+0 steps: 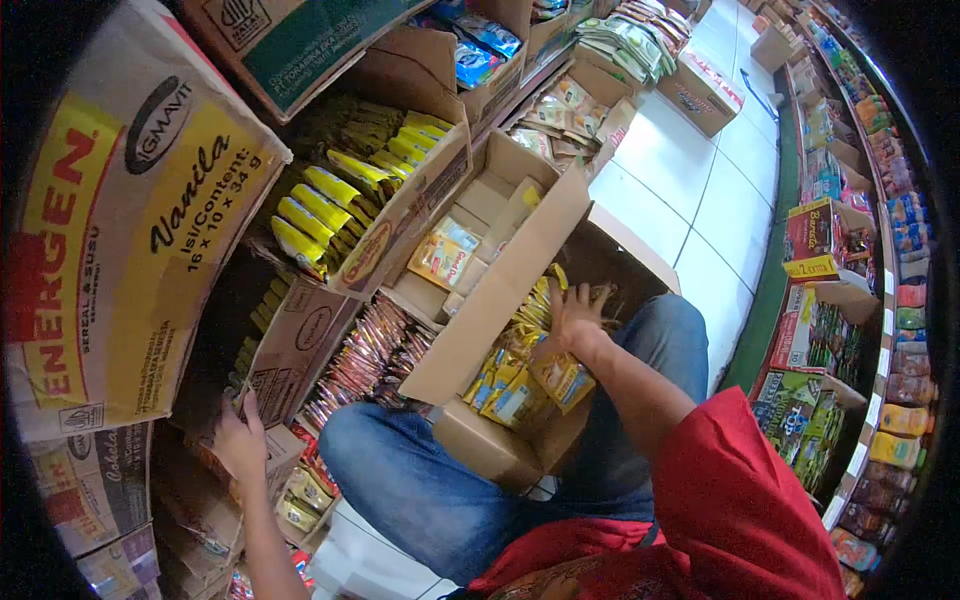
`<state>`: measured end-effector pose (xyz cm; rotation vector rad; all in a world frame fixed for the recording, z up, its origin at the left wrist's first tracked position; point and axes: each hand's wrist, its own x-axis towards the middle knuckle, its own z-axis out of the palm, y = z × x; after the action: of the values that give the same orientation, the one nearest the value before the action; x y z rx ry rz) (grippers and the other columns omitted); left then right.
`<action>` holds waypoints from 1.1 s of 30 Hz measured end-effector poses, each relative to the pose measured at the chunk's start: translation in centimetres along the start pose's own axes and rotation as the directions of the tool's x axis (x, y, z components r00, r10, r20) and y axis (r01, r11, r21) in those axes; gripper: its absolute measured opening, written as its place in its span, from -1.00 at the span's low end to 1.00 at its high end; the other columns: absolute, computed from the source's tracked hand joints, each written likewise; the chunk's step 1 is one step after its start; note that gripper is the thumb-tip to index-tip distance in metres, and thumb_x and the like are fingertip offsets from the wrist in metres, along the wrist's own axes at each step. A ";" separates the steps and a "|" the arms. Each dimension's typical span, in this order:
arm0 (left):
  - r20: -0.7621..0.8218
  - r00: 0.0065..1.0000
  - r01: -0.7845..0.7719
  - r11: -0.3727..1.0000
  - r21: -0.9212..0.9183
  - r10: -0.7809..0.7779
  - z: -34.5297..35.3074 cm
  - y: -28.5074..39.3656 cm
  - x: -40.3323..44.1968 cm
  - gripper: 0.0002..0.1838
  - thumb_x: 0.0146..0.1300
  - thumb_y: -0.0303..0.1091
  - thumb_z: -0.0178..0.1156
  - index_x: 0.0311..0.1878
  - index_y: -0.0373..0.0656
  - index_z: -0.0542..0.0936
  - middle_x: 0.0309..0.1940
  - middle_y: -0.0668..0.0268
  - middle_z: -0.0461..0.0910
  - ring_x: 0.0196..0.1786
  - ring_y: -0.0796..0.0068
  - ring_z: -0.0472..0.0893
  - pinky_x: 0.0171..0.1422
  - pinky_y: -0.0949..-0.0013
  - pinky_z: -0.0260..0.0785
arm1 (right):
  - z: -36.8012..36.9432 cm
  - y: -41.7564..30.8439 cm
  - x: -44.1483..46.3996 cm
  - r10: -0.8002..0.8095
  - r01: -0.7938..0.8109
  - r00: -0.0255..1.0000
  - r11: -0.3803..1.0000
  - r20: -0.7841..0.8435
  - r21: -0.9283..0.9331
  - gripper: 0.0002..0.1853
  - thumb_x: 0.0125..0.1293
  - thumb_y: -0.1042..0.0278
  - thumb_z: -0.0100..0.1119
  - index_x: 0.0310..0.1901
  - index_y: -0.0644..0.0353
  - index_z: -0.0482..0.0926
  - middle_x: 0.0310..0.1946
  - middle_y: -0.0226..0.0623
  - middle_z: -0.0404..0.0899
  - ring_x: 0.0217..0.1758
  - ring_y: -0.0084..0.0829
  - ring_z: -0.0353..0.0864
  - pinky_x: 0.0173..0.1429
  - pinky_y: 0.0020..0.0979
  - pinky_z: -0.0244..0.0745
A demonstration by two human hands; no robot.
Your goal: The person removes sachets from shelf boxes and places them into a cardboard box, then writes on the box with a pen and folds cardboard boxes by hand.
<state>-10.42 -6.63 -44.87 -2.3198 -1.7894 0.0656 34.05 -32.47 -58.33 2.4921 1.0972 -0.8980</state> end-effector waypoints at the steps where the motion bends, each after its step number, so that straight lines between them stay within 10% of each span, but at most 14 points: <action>1: 0.023 1.000 0.007 1.000 -0.022 -0.006 -0.2 0.1 0.0 -0.34 0.42 0.25 -0.08 0.22 -0.15 0.54 -0.16 -0.10 0.67 -0.11 -0.15 0.65 -0.02 -0.10 0.45 | 0.1 0.1 0.2 -0.005 0.005 1.000 1.000 -0.014 -0.003 0.55 -0.39 -0.37 0.56 0.56 0.17 -0.20 0.46 0.27 0.09 0.59 0.24 -0.16 0.45 0.53 -0.44; 6: 0.072 0.996 0.063 0.998 -0.021 -0.061 -0.4 0.3 0.0 -0.33 0.41 0.27 -0.09 0.23 -0.13 0.54 -0.16 -0.10 0.67 -0.09 -0.14 0.65 0.00 -0.10 0.45 | 0.9 -0.4 -0.2 0.057 -0.061 0.997 0.992 0.046 0.109 0.51 -0.23 -0.32 0.55 0.57 0.10 -0.32 0.51 0.22 -0.03 0.61 0.22 -0.23 0.47 0.49 -0.28; 12: 0.016 1.000 0.023 0.996 -0.090 -0.022 0.0 0.1 -0.1 -0.33 0.41 0.28 -0.10 0.24 -0.10 0.53 -0.15 -0.13 0.66 -0.07 -0.17 0.64 0.05 -0.09 0.44 | 6.8 -3.0 -2.3 0.142 -0.086 0.946 0.977 -0.290 0.197 0.35 -0.07 -0.13 0.55 0.55 0.24 -0.21 0.53 0.30 -0.23 0.58 0.33 -0.24 0.49 0.28 0.02; 28: 0.020 1.000 0.010 1.000 -0.029 -0.010 -0.1 -0.1 -0.1 -0.36 0.39 0.28 -0.09 0.22 -0.05 0.52 -0.29 -0.09 0.68 -0.16 -0.14 0.67 0.03 -0.25 0.41 | 7.2 -0.6 1.0 0.122 -0.092 0.942 0.990 -0.313 0.111 0.20 -0.36 -0.07 0.69 0.34 0.24 0.20 0.33 0.08 0.25 0.46 0.08 0.19 0.36 0.13 0.29; 30: 0.052 0.998 0.041 0.998 -0.048 -0.039 -0.6 0.4 -0.2 -0.36 0.39 0.29 -0.11 0.20 -0.04 0.54 -0.31 -0.07 0.68 -0.16 -0.13 0.68 0.03 -0.25 0.41 | 4.0 -1.3 -0.5 0.160 -0.144 0.986 0.957 -0.045 0.254 0.12 -0.23 0.00 0.66 0.35 0.22 0.19 0.31 0.09 0.29 0.38 0.09 0.33 0.32 0.01 0.40; 33: 0.076 0.997 0.038 0.997 -0.071 -0.032 -0.8 0.4 -0.2 -0.34 0.40 0.30 -0.13 0.19 -0.05 0.55 -0.31 -0.05 0.68 -0.17 -0.10 0.68 0.02 -0.22 0.43 | 5.8 0.0 2.2 0.176 -0.134 0.974 0.956 -0.146 0.260 0.09 -0.24 0.06 0.65 0.33 0.26 0.21 -0.01 0.11 0.57 0.04 0.05 0.63 0.13 -0.08 0.55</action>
<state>-10.00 -6.98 -44.20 -2.3640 -1.8975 0.0846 32.70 -33.97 -64.26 2.8593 0.8643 -0.8380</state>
